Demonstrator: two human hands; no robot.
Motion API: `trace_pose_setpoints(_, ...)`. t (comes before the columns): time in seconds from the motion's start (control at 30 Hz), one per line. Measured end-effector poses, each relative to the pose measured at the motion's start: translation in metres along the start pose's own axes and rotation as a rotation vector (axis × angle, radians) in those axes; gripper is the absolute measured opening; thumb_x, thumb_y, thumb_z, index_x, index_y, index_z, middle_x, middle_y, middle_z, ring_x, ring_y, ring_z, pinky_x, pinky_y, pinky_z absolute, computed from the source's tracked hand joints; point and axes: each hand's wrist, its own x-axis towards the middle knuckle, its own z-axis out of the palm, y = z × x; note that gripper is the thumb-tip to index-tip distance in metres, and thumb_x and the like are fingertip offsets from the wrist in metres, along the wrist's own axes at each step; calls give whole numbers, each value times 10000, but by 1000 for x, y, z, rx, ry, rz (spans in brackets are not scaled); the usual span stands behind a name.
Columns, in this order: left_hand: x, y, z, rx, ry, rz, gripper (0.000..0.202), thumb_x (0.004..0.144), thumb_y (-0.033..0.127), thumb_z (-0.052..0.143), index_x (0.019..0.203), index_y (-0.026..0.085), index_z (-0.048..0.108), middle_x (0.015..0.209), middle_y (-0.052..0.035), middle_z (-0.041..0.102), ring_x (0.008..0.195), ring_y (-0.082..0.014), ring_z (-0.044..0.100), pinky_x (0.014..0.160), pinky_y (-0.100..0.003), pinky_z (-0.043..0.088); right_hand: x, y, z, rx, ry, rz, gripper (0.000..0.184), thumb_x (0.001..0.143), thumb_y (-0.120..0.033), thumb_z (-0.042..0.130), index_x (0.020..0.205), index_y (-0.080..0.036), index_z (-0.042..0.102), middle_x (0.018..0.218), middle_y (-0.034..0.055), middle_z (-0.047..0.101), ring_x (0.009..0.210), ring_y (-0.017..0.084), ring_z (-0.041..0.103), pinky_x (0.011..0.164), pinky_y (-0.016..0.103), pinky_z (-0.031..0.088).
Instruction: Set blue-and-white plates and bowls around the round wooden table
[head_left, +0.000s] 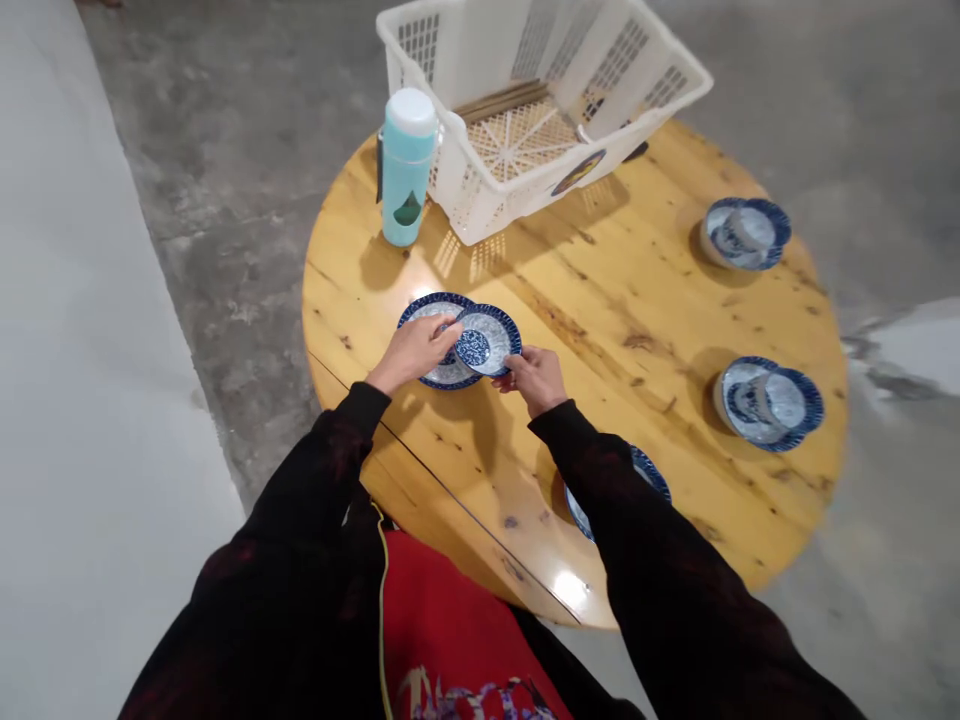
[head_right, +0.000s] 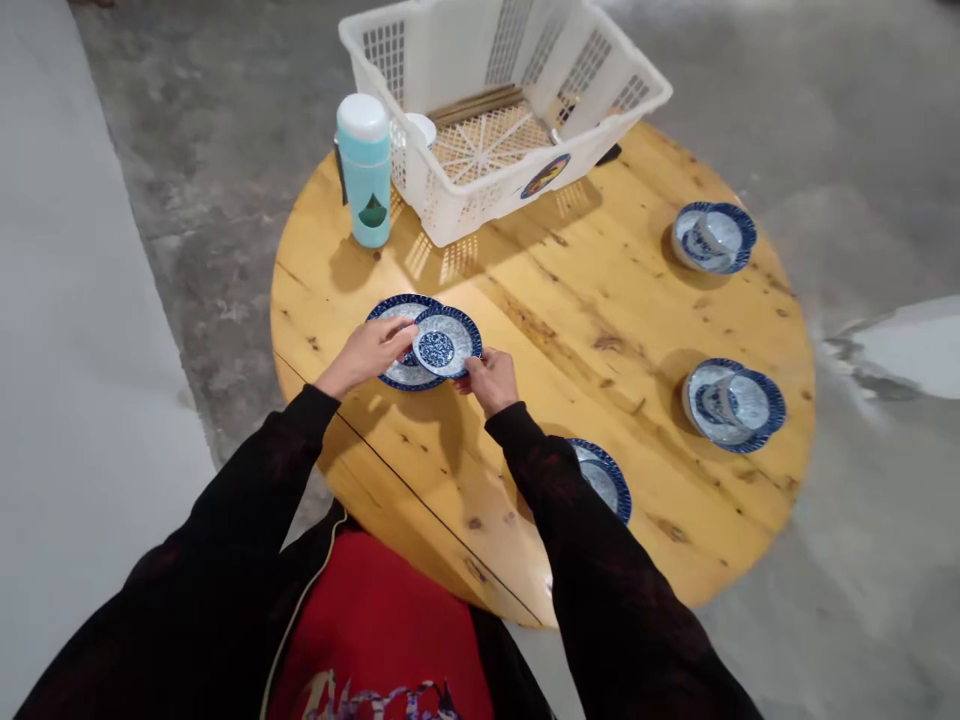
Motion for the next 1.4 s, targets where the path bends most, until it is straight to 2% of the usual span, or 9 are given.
trace_pose_setpoints(0.17, 20, -18, -15, 206, -93, 33, 261, 943, 266, 456, 888, 169, 692, 854, -65, 712, 820, -207, 627, 768, -300, 420, 2, 4, 31, 15, 51, 39, 72, 700, -122, 548, 652, -176, 542, 430, -8, 584, 379, 132, 593, 365, 174, 460)
trace_pose_setpoints(0.3, 30, -32, -20, 255, -153, 39, 252, 913, 250, 470, 890, 171, 708, 939, -115, 733, 890, -248, 634, 805, -350, 424, 2, 8, 44, 43, 85, 103, 58, 673, -128, 538, 648, -180, 544, 417, -7, 595, 368, 146, 595, 351, 186, 459)
trace_pose_setpoints(0.43, 36, -41, -22, 257, -188, 47, 250, 904, 253, 490, 924, 169, 725, 1023, -138, 743, 938, -258, 641, 816, -364, 427, 0, 10, 52, 52, 96, 106, 19, 672, -161, 554, 667, -179, 554, 445, 5, 621, 382, 162, 606, 353, 206, 463)
trace_pose_setpoints(0.6, 36, -49, -25, 240, -201, 49, 293, 907, 241, 475, 1004, 166, 741, 1114, -156, 737, 982, -266, 643, 823, -369, 430, -5, 11, 57, 49, 99, 95, 75, 685, -189, 594, 689, -193, 520, 468, -8, 625, 379, 152, 600, 371, 212, 477)
trace_pose_setpoints(0.87, 40, -51, -27, 269, -220, 56, 297, 886, 213, 476, 1005, 159, 742, 1076, -151, 738, 948, -260, 633, 786, -362, 409, -8, 16, 58, 25, 79, 68, 211, 678, -227, 648, 658, -227, 438, 475, -12, 622, 397, 153, 605, 377, 222, 491)
trace_pose_setpoints(1.4, 38, -55, -23, 163, -213, 37, 296, 839, 171, 502, 977, 144, 762, 1024, -161, 724, 931, -258, 604, 774, -364, 384, -12, 19, 58, 1, 100, 52, 218, 640, -253, 670, 640, -231, 453, 462, -22, 604, 379, 148, 586, 376, 240, 510)
